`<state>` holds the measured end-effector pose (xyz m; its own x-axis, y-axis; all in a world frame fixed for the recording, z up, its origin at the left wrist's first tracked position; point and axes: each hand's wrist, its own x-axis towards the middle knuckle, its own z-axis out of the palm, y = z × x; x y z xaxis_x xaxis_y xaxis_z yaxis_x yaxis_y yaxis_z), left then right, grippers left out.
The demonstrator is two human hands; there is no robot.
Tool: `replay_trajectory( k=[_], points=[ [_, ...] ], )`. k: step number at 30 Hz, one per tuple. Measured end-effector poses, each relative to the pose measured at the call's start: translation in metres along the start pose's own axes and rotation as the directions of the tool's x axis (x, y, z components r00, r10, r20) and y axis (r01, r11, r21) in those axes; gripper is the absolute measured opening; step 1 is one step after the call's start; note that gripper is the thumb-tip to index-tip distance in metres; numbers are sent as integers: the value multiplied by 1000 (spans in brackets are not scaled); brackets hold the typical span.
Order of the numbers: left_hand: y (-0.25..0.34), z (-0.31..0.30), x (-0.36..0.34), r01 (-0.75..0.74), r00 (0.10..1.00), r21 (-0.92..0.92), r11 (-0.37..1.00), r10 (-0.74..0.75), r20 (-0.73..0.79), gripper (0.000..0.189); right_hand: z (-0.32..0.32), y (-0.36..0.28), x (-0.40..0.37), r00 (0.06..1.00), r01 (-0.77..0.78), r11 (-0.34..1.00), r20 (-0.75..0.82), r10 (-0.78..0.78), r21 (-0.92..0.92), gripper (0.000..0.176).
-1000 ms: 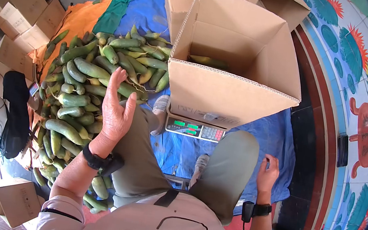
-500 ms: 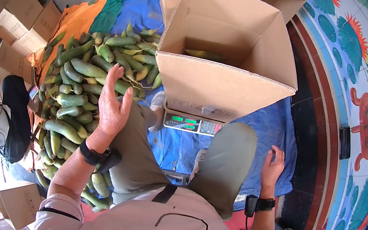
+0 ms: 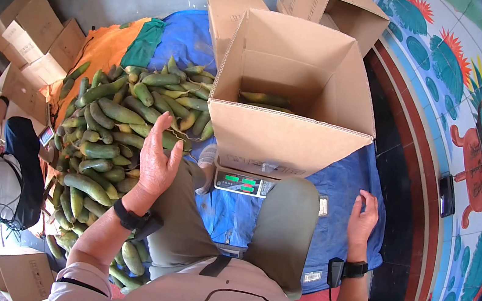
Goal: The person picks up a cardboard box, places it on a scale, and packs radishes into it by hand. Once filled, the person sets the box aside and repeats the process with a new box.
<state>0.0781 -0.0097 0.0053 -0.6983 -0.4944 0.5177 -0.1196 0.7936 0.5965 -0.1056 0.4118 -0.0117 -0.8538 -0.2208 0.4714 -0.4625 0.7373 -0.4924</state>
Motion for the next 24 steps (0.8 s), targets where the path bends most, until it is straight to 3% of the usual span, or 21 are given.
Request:
replay_trajectory(
  k=[11, 15, 16, 19, 23, 24],
  points=[
    [-3, -3, -2, -11, 1000, 3, 1000, 11, -4, 59, -6, -7, 27, 998, 47, 998, -41, -46, 36, 14],
    [-4, -2, 1, 31, 999, -84, 996, -31, -5, 63, -7, -4, 59, 992, 83, 986, -106, -68, 146, 12],
    [-4, -3, 4, 62, 998, -129, 990, -61, 10, 64, -7, -5, 67, 996, 6, 969, -84, 15, 248, 14],
    [-3, -8, 18, 107, 994, -203, 973, -97, 59, 62, -9, -12, 94, 995, -27, 923, -74, 60, 384, 17],
    [3, -9, 41, 117, 992, -254, 960, -100, 79, 59, -6, -29, 124, 996, -10, 914, -82, 47, 405, 21],
    [4, -8, 47, 153, 983, -297, 943, -114, 144, 55, -5, -33, 130, 996, -9, 909, -73, 43, 417, 22]
  ],
)
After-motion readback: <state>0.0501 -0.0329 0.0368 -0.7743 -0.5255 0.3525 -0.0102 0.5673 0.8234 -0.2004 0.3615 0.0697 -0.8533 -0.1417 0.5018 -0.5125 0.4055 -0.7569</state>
